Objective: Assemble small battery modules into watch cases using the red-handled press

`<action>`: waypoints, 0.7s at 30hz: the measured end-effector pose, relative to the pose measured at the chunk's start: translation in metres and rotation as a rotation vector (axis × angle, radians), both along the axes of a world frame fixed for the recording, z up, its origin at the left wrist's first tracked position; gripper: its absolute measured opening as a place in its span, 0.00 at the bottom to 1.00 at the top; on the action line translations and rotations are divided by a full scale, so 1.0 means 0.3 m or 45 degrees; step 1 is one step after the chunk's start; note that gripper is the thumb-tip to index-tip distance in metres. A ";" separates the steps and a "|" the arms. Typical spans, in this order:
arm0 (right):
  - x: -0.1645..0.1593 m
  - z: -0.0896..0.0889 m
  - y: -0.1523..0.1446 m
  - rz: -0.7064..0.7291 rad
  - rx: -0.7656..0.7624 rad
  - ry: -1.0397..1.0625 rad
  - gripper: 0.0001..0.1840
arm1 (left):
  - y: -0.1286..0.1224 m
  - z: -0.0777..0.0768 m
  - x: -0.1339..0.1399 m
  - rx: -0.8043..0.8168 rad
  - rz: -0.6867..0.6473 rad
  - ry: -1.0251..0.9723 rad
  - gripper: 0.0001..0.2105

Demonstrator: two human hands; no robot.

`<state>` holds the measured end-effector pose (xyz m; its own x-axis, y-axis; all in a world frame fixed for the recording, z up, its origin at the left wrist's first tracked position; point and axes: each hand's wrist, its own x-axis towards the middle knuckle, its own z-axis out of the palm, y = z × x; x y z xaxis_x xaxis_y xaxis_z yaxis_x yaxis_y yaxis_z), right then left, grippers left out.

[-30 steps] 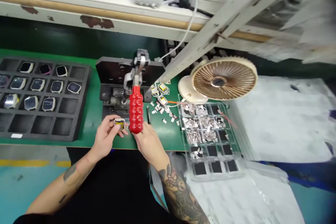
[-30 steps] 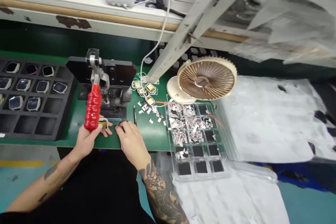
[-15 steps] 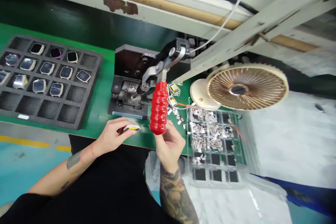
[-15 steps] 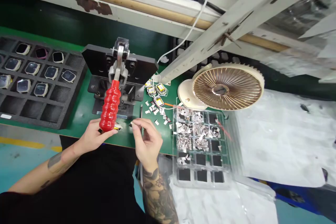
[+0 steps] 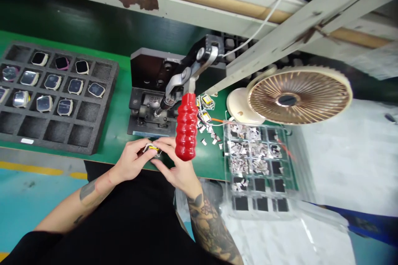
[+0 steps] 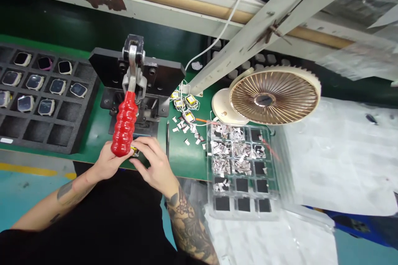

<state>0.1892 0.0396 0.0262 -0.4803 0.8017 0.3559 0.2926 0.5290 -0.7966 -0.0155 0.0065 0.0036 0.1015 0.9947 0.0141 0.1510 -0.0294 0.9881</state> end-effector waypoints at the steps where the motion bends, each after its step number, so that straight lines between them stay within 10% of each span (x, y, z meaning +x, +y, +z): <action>1: -0.004 -0.008 -0.006 0.004 0.063 -0.028 0.30 | -0.001 -0.004 -0.003 0.005 0.008 -0.008 0.14; 9: -0.003 -0.020 -0.057 -0.100 0.289 -0.233 0.33 | -0.004 0.004 -0.015 0.003 0.022 -0.075 0.11; 14: 0.118 0.006 -0.150 -0.555 0.147 -0.112 0.27 | -0.011 0.023 0.009 -0.065 0.253 -0.432 0.16; 21: 0.463 0.001 -0.247 -1.174 0.184 -0.385 0.16 | 0.001 0.063 0.023 -0.167 0.186 -0.161 0.20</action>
